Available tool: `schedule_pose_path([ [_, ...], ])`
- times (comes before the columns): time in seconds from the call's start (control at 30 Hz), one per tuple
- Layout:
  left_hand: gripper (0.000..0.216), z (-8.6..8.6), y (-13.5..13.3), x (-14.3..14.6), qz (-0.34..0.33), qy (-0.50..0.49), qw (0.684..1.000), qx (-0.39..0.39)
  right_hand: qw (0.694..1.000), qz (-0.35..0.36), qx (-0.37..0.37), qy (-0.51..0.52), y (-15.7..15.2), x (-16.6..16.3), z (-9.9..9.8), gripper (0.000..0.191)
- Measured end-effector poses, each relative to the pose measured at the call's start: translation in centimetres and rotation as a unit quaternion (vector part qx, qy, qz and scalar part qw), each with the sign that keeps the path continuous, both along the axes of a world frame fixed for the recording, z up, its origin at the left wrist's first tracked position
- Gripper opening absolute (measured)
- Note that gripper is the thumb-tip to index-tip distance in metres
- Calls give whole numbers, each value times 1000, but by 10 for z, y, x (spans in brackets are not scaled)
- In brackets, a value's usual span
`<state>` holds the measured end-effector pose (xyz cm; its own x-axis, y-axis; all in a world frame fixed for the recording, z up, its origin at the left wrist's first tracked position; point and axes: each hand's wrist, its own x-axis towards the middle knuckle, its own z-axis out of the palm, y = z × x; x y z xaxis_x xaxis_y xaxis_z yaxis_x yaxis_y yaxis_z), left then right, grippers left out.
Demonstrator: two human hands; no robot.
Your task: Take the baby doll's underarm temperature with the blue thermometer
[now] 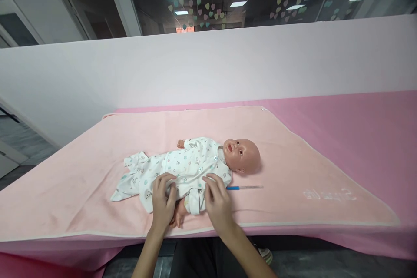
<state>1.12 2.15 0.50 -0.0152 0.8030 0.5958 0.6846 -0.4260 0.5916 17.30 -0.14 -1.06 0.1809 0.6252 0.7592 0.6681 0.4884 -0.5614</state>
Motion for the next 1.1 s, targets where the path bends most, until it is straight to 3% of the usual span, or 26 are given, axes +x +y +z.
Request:
schedule_pose_path([
  [0.13,21,0,1,0,-24,51,998,13,991,-119,-38,-50,-19,63,-10,25],
  [0.23,21,0,4,1,-33,76,997,4,956,-201,-122,-177,-24,113,-24,24],
  [0.33,20,-1,7,1,-30,83,996,-10,934,-197,-180,-237,-28,142,-35,22],
  [0.47,19,-1,8,0,-31,95,995,-24,934,-130,-251,-218,-36,147,-25,23],
  [0.63,19,0,10,1,-33,82,996,-34,939,-80,-322,-89,-48,138,20,22],
  [0.77,16,-2,11,3,-13,98,995,-30,947,-90,-305,-49,-45,127,49,25],
  [0.97,16,-2,10,3,-16,109,994,-28,920,-168,-316,-158,-31,127,57,36],
  [1.03,15,-2,9,2,-19,99,995,-24,929,-111,-333,-121,-28,136,60,41],
  [1.1,14,-2,9,1,-25,89,996,-19,940,-15,-341,-2,-25,146,66,46],
])
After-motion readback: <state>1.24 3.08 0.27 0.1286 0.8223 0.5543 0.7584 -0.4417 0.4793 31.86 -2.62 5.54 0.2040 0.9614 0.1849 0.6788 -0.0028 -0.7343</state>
